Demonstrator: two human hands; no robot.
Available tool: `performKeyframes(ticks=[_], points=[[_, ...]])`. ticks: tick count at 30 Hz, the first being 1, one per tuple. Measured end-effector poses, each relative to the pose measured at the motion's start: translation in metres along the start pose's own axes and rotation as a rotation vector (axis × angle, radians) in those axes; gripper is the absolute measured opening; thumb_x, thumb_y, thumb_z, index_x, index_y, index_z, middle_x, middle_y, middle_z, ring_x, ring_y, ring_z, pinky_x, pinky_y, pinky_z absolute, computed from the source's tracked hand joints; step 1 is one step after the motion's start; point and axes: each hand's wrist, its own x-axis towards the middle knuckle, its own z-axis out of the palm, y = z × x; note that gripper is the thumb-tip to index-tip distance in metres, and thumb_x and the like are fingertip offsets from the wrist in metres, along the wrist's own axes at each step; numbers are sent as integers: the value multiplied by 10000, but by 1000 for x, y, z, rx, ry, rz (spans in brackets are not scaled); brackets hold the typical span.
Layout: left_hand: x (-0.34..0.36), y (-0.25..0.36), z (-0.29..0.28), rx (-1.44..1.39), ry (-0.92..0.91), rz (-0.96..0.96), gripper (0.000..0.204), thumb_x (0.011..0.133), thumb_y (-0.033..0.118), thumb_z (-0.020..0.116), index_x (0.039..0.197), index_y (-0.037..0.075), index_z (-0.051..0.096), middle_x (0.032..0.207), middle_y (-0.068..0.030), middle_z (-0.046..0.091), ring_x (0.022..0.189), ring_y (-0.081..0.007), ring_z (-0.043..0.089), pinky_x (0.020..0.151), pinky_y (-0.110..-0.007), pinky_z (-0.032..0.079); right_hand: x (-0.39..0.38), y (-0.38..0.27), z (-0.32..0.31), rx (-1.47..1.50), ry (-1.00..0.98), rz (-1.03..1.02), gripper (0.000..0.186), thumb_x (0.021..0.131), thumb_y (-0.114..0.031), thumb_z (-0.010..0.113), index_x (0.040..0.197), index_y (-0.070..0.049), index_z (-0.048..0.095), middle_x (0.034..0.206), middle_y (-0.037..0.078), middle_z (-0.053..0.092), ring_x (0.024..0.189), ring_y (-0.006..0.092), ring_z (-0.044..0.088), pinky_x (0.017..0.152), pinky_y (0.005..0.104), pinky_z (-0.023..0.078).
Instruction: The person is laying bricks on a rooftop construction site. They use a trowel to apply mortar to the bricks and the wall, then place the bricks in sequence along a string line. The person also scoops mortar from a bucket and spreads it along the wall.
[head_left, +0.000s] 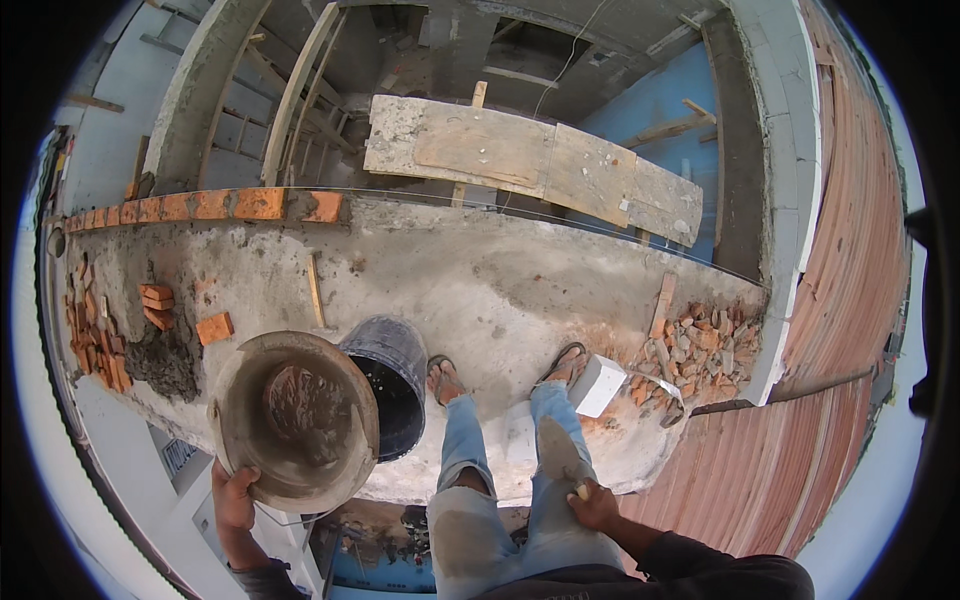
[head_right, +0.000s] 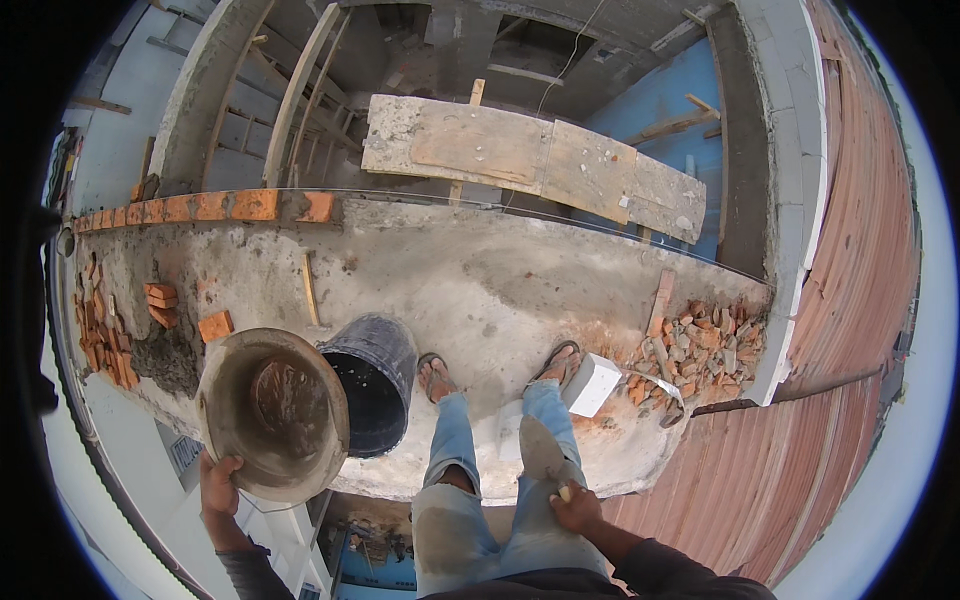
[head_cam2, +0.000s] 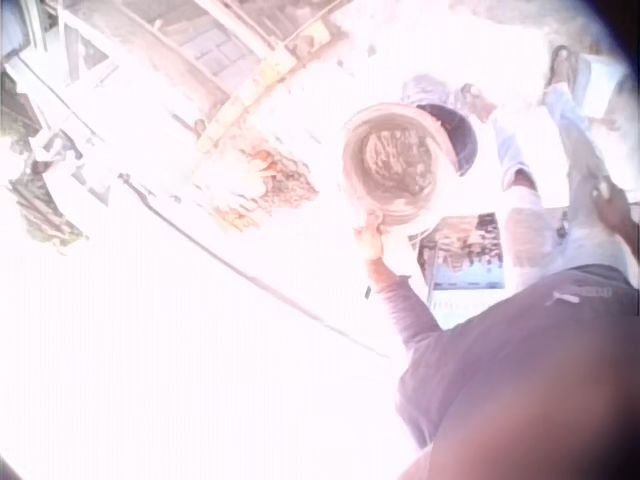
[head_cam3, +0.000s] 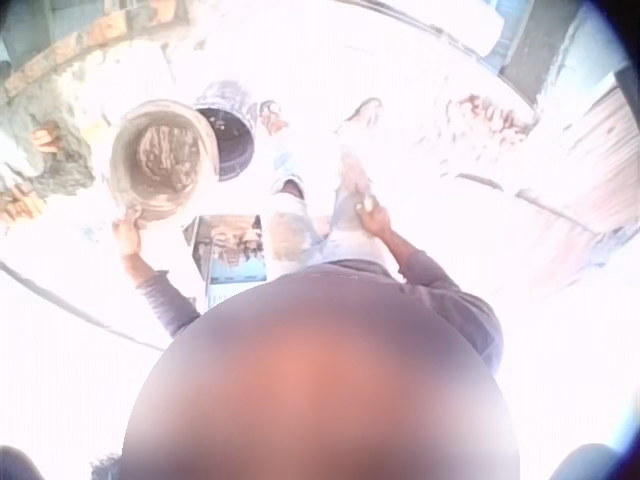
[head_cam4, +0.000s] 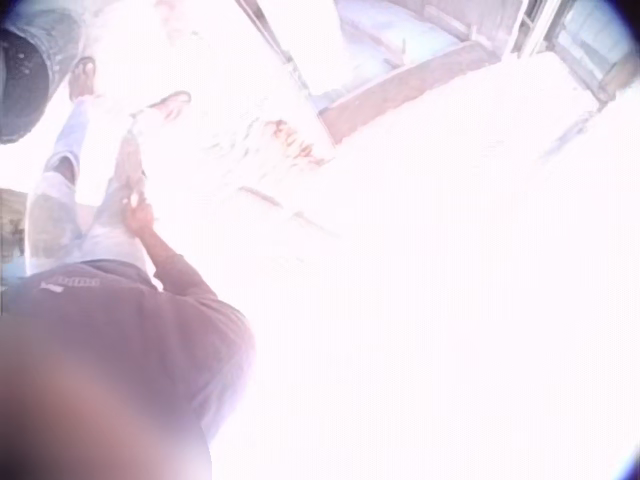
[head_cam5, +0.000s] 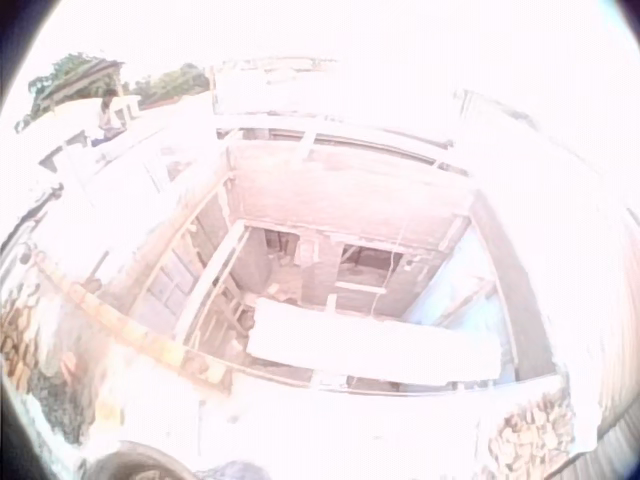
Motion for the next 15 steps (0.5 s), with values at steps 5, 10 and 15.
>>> performKeyframes(ticks=[5, 10, 15], points=[[93, 45, 17, 251, -103, 116, 549, 760, 54, 568, 1301, -43, 573, 1162, -96, 681, 1027, -215, 640, 939, -328, 493, 11, 14, -3, 34, -16, -4, 773, 897, -533, 626, 1421, 21, 496, 1176, 321, 676, 1121, 481, 654, 997, 505, 518], [235, 28, 97, 851, 81, 221, 543, 772, 128, 585, 1305, 27, 608, 1077, -181, 708, 991, -301, 685, 880, -394, 516, 22, 27, -16, 54, -20, -8, 753, 904, -516, 628, 1411, 26, 504, 1203, 301, 677, 1118, 480, 655, 985, 507, 520], [369, -15, 208, 1165, 253, 334, 470, 806, 195, 605, 1234, 4, 635, 1085, -256, 725, 1035, -435, 700, 898, -489, 543, 28, 44, -34, 165, -115, 45, 710, 905, -498, 637, 1386, 11, 525, 1150, 314, 687, 1069, 487, 671, 945, 520, 536]])
